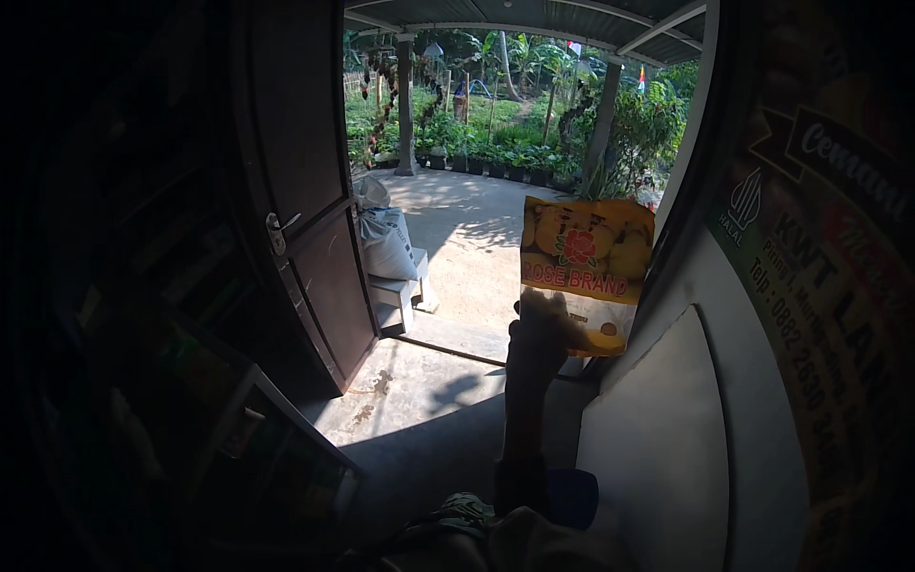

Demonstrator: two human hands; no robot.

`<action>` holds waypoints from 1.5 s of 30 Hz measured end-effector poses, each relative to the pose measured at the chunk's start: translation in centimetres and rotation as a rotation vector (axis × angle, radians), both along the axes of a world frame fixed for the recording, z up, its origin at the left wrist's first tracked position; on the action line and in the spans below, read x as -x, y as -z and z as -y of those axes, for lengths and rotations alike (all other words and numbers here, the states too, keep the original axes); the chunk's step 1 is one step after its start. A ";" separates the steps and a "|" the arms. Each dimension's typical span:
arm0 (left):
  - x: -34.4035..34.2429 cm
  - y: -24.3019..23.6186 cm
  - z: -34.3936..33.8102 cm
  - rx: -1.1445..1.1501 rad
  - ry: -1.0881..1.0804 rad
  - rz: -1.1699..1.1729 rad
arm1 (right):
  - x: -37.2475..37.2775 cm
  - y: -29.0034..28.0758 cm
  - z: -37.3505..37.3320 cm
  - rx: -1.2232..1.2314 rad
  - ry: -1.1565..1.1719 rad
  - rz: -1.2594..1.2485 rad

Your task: The person pours flour from a yellow bag into a bowl on a digital scale, measures the weight, and walks through the room holding the bag and bowl.

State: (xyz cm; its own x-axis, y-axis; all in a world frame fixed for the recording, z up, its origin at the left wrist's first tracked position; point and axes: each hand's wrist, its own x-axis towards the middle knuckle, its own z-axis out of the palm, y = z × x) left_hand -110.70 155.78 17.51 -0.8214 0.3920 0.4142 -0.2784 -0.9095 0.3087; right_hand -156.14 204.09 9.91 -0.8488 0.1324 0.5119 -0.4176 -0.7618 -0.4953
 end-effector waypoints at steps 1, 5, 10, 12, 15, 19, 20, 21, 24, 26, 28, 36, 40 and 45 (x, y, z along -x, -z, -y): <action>-0.4 0.3 -1.8 -0.161 -0.081 -0.090 | -0.3 -0.4 0.1 0.061 -0.064 0.015; -3.5 3.9 3.5 -1.684 1.356 -0.483 | -0.9 -1.0 0.4 0.169 -0.135 0.105; -0.2 0.5 -1.3 -1.577 1.275 -0.557 | -0.5 0.2 -1.1 -0.226 0.064 0.032; -0.1 1.0 -1.1 -1.597 1.176 -0.693 | -0.3 0.4 -1.8 -0.360 0.178 0.056; 0.0 2.3 0.6 -1.405 1.409 -0.407 | 1.1 1.4 -3.0 -0.389 0.181 0.010; 0.5 3.2 0.7 -1.665 1.732 -0.686 | 1.3 1.8 -4.2 0.394 -0.568 -0.156; 1.1 3.2 -0.1 -1.802 1.533 -0.861 | 1.1 1.7 -4.7 0.663 -0.822 -0.183; -2.2 6.2 4.5 -1.894 1.588 -0.675 | 1.1 1.8 -4.3 0.473 -0.619 -0.213; -8.0 12.0 13.0 -2.177 1.902 -0.414 | 0.9 2.4 -2.7 0.309 -0.499 -0.275; -6.0 11.6 11.4 -2.117 2.714 -0.789 | 1.1 2.9 -2.4 0.323 -0.570 -0.317; -3.8 11.7 10.1 -2.072 2.877 -0.723 | 1.7 2.8 -3.7 0.233 -0.479 -0.307; -5.5 13.2 13.6 -2.077 2.934 -0.638 | -0.2 1.2 -2.4 1.158 -1.348 0.011; -5.5 13.5 13.7 -2.069 2.951 -0.600 | -0.7 0.6 -1.9 0.076 -0.171 -0.085; -2.4 11.0 8.2 -1.926 2.986 -0.776 | -0.6 0.0 -2.1 0.093 -0.224 -0.096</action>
State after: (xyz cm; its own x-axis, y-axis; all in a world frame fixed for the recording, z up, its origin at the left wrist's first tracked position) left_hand -108.31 147.54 6.47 -0.1605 -0.8386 0.5206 -0.0239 0.5305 0.8473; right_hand -155.51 206.18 9.95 -0.8101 -0.0028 0.5863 -0.2756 -0.8808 -0.3850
